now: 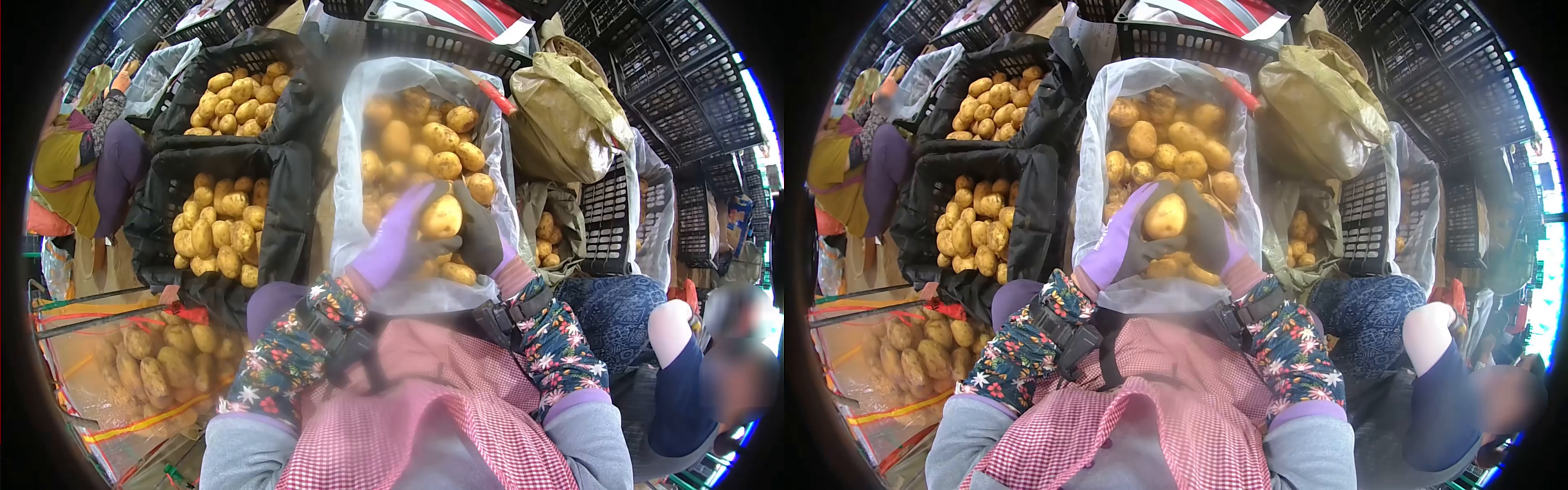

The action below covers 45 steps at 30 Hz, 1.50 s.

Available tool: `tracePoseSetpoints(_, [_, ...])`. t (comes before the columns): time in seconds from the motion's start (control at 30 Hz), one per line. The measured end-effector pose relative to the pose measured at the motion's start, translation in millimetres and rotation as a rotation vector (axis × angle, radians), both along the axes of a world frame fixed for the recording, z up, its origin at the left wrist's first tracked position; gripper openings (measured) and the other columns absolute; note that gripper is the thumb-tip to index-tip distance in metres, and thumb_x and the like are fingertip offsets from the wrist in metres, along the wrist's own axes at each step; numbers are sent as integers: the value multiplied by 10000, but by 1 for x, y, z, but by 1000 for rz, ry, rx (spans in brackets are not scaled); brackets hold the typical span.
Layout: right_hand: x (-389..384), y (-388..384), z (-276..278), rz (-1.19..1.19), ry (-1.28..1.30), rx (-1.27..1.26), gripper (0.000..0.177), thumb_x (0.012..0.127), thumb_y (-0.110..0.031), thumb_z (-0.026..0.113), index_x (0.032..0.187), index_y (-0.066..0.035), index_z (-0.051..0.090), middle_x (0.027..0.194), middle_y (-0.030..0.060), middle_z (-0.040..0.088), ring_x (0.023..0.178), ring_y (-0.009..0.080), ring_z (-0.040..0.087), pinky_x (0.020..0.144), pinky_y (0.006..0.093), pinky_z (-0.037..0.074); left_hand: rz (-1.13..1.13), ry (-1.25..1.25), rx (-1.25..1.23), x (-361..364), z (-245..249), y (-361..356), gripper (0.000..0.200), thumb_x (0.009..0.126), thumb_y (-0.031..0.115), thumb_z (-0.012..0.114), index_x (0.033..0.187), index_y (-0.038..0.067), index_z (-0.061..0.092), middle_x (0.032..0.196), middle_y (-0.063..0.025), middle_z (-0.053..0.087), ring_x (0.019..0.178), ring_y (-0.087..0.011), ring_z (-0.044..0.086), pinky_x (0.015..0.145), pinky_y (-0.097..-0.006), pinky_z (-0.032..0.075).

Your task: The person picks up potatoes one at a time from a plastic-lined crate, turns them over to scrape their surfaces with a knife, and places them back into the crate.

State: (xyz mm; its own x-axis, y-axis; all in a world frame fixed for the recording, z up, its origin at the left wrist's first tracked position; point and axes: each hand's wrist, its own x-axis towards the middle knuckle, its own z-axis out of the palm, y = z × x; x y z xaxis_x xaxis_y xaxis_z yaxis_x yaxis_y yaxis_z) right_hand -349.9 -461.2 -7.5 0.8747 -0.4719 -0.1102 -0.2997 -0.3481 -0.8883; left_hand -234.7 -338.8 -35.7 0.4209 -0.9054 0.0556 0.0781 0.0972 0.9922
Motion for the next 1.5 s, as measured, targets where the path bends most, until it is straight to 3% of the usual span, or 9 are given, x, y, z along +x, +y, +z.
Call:
tracePoseSetpoints(0.1, [11,17,44,-218,56,958,575,964,-435,578,1356,-30,467,1079,68,646,977,193,658,800,332,538,25,-400,83,6,-1,1,809,672,91,872,1382,51,486,1356,-182,491,1248,-351,499,1040,-432,431])
tracePoseSetpoints(0.17, [6,14,18,-147,3,1045,521,954,-410,598,1322,-50,516,1068,64,657,927,211,670,779,342,535,46,-471,68,10,-8,7,811,672,90,868,1384,51,483,1345,-192,503,1243,-357,499,1040,-433,429])
tracePoseSetpoints(0.33, [12,2,-8,-111,-16,396,387,956,-365,596,1133,-22,632,963,67,660,850,163,652,734,321,515,132,-459,246,12,8,9,800,688,106,864,1382,24,474,1301,-156,527,1207,-259,535,989,-368,473])
tracePoseSetpoints(0.5, [11,-1,-16,-303,121,410,353,983,-315,556,1120,-3,645,888,105,667,843,183,668,723,325,506,18,118,101,6,1,12,754,735,70,853,1389,61,478,1240,-105,563,1104,-174,581,792,-306,566])
tracePoseSetpoints(0.9, [7,-6,-1,-236,-29,680,387,958,-215,604,1264,21,588,1127,60,642,969,131,608,823,275,515,64,-127,227,16,17,11,782,804,108,808,1440,-15,369,1376,-91,479,1227,-147,496,991,-322,487])
tracePoseSetpoints(0.97, [7,-4,0,-146,-120,623,448,961,-224,608,1328,22,535,1161,78,627,998,137,606,850,281,516,114,245,125,14,13,10,781,766,110,830,1419,4,413,1342,-108,503,1189,-174,534,939,-321,510])
tracePoseSetpoints(1.1, [13,3,-3,-26,-141,644,529,958,-237,620,1399,14,471,1206,83,611,1042,140,604,892,292,515,178,-631,227,23,2,15,751,687,110,862,1352,49,519,1225,-154,558,1039,-255,606,834,-331,534])
tracePoseSetpoints(1.37, [5,-10,-24,-213,14,703,480,995,-306,551,1364,-3,500,1140,110,638,945,199,675,806,310,574,106,-375,212,19,-1,13,691,707,71,803,1341,82,526,1184,-201,556,1089,-368,555,920,-426,486])
tracePoseSetpoints(1.5, [11,20,0,-10,57,-235,428,981,-395,524,1249,-67,581,1002,116,683,952,178,673,813,331,517,114,-677,346,21,-23,19,682,759,105,777,1379,90,493,1279,-226,516,1162,-407,539,986,-448,463])
